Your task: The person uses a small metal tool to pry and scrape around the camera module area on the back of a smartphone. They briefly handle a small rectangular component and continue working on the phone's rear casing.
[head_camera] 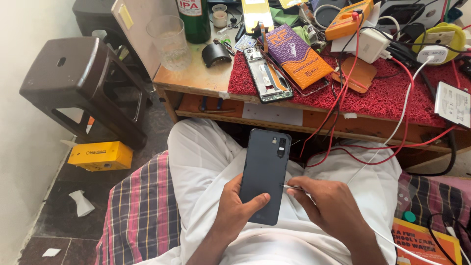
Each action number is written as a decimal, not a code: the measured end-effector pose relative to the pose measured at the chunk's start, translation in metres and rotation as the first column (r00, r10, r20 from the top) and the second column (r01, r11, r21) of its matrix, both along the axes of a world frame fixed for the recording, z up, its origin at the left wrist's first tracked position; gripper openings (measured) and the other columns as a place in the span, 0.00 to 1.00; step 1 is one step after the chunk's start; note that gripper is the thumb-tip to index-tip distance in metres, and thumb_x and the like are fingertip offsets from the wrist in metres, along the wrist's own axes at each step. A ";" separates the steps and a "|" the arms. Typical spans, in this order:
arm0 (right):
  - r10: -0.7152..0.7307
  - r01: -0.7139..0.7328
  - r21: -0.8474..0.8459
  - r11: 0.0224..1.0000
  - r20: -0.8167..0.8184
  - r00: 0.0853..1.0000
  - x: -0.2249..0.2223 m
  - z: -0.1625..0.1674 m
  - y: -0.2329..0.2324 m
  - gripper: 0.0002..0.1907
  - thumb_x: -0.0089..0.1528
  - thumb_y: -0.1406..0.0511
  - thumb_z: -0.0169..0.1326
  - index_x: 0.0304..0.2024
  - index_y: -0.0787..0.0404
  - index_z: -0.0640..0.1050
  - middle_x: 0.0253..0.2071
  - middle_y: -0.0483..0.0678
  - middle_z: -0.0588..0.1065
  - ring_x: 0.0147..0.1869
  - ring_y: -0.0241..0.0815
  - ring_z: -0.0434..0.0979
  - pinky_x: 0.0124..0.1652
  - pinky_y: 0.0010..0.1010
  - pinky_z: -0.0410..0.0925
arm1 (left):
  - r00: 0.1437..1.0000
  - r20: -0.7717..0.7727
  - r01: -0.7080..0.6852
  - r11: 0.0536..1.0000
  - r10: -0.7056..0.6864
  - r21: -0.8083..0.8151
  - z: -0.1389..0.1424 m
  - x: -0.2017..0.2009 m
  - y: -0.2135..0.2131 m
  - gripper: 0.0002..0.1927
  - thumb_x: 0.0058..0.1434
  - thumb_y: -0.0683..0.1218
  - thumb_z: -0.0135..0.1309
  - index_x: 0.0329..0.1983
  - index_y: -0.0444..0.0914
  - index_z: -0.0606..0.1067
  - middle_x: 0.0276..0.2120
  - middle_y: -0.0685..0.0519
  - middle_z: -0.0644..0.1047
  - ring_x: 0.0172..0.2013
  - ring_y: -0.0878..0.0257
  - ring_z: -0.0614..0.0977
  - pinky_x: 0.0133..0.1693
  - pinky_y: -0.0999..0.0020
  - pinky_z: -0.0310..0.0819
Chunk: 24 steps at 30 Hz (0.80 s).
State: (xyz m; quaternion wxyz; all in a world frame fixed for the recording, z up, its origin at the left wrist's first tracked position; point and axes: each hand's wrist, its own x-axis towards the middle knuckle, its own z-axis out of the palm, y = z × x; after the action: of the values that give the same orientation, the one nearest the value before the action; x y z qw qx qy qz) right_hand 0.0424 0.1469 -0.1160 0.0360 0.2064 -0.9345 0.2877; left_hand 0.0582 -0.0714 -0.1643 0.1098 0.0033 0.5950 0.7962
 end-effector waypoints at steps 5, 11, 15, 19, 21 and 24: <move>0.058 -0.059 -0.087 0.995 -0.011 0.998 0.002 0.002 0.001 0.07 0.58 0.64 0.60 0.36 0.62 0.81 0.32 0.49 0.80 0.29 0.50 0.81 0.29 0.37 0.72 | 1.000 -0.019 0.003 1.000 -0.003 -0.006 0.001 0.001 -0.002 0.15 0.57 0.37 0.59 0.47 0.30 0.76 0.37 0.49 0.82 0.36 0.67 0.84 0.40 0.71 0.81; 0.099 -0.110 -0.144 0.983 -0.086 0.991 0.005 0.004 -0.003 0.06 0.59 0.66 0.59 0.38 0.62 0.82 0.35 0.48 0.80 0.31 0.47 0.82 0.30 0.35 0.72 | 1.000 -0.016 -0.005 1.000 0.005 -0.005 0.003 0.004 -0.005 0.15 0.57 0.37 0.59 0.47 0.30 0.76 0.36 0.50 0.82 0.35 0.67 0.83 0.40 0.71 0.81; 0.085 -0.094 -0.076 0.993 -0.110 0.990 0.005 0.002 -0.003 0.08 0.60 0.64 0.58 0.39 0.62 0.82 0.32 0.49 0.80 0.30 0.50 0.80 0.29 0.38 0.71 | 1.000 -0.024 -0.005 1.000 0.004 -0.014 0.003 0.004 -0.006 0.14 0.57 0.37 0.59 0.47 0.30 0.76 0.37 0.50 0.82 0.36 0.67 0.83 0.40 0.72 0.81; 0.096 -0.101 -0.028 0.995 -0.140 0.985 0.005 -0.001 -0.003 0.09 0.61 0.63 0.57 0.39 0.61 0.82 0.30 0.50 0.80 0.30 0.52 0.80 0.30 0.39 0.70 | 0.999 -0.047 -0.004 1.000 0.003 -0.011 0.003 0.005 -0.007 0.14 0.57 0.37 0.60 0.47 0.30 0.76 0.37 0.50 0.82 0.36 0.67 0.83 0.41 0.71 0.80; 0.046 -0.046 -0.023 0.999 -0.026 0.999 0.005 -0.001 -0.004 0.09 0.60 0.62 0.59 0.39 0.61 0.81 0.28 0.50 0.80 0.28 0.51 0.80 0.29 0.39 0.70 | 1.000 -0.001 0.004 1.000 -0.004 0.011 0.002 0.006 -0.008 0.15 0.57 0.37 0.60 0.47 0.30 0.76 0.36 0.49 0.82 0.36 0.67 0.84 0.40 0.71 0.81; 0.049 -0.048 -0.081 0.996 0.017 0.999 0.006 0.000 -0.007 0.08 0.59 0.64 0.60 0.38 0.61 0.82 0.28 0.49 0.79 0.26 0.49 0.79 0.27 0.38 0.70 | 1.000 -0.015 0.009 1.000 -0.009 0.004 0.001 0.006 -0.010 0.15 0.56 0.37 0.60 0.47 0.30 0.76 0.37 0.49 0.82 0.36 0.67 0.84 0.41 0.71 0.82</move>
State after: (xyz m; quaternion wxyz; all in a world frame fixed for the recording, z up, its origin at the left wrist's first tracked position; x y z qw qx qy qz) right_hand 0.0482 0.1397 -0.1163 0.0282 0.2246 -0.9173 0.3277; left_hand 0.0644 -0.0817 -0.1635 0.1089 0.0119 0.5942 0.7968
